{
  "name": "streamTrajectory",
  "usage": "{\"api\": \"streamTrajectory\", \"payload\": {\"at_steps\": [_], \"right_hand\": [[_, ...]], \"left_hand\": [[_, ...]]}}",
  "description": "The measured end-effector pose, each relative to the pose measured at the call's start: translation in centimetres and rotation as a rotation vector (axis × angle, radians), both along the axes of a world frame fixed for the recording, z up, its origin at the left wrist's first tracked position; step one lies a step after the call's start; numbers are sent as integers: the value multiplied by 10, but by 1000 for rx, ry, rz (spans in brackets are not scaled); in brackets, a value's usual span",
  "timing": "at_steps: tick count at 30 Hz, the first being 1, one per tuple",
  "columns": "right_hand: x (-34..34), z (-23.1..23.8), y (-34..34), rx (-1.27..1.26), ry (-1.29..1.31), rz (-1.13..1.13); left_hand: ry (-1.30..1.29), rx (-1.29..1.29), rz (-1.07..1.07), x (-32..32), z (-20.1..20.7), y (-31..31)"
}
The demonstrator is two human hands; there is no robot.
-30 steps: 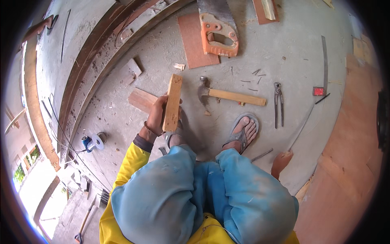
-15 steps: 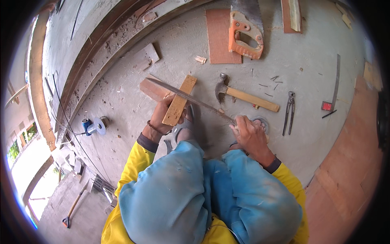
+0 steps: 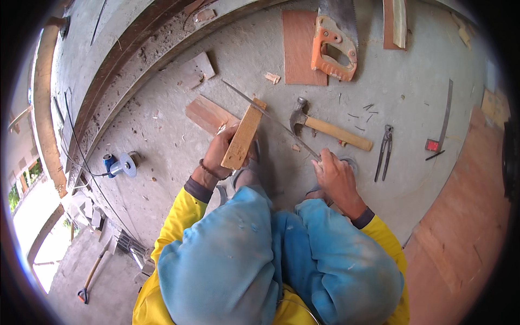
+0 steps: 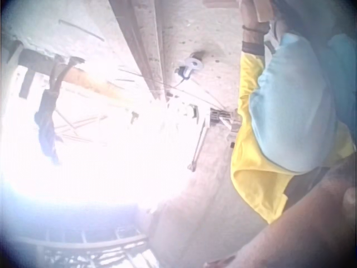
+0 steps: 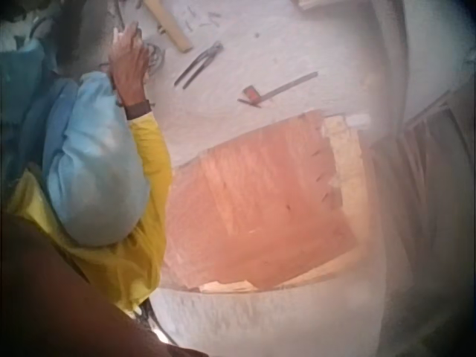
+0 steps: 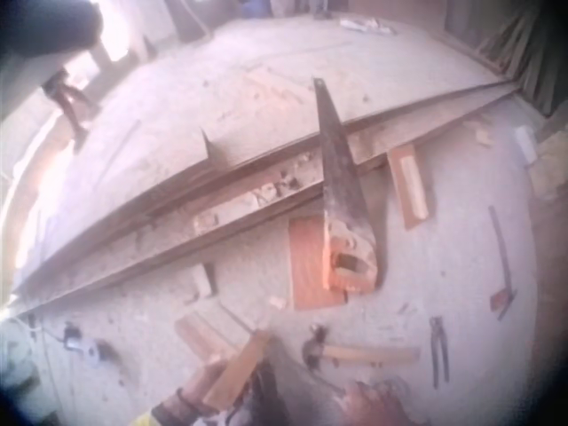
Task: The person walks through a construction site, picks up a small wooden block, and sits on the floor. They use a hammer to chip away at the wood, then use pliers to remove nails, and finally use a hand saw to cut the block.
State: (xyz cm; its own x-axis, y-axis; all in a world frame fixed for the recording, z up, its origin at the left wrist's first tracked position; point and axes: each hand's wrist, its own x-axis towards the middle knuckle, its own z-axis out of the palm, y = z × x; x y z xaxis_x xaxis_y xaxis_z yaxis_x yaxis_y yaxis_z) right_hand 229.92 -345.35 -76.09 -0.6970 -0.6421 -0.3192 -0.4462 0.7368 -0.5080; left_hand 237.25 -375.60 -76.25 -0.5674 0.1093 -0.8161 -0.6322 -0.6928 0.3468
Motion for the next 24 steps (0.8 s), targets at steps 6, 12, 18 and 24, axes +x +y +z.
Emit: {"api": "streamTrajectory", "payload": {"at_steps": [6,12,18,24], "right_hand": [[3,3,1,16,84,70],[4,4,1,-11,31,4],[4,-1,7,10,-2,2],[4,0,10,62,40,0]], "left_hand": [[26,44,21,5,-4,-1],[14,2,2,5,-8,-2],[83,-3,-24,5,-8,-2],[28,15,23,7,-5,4]]}}
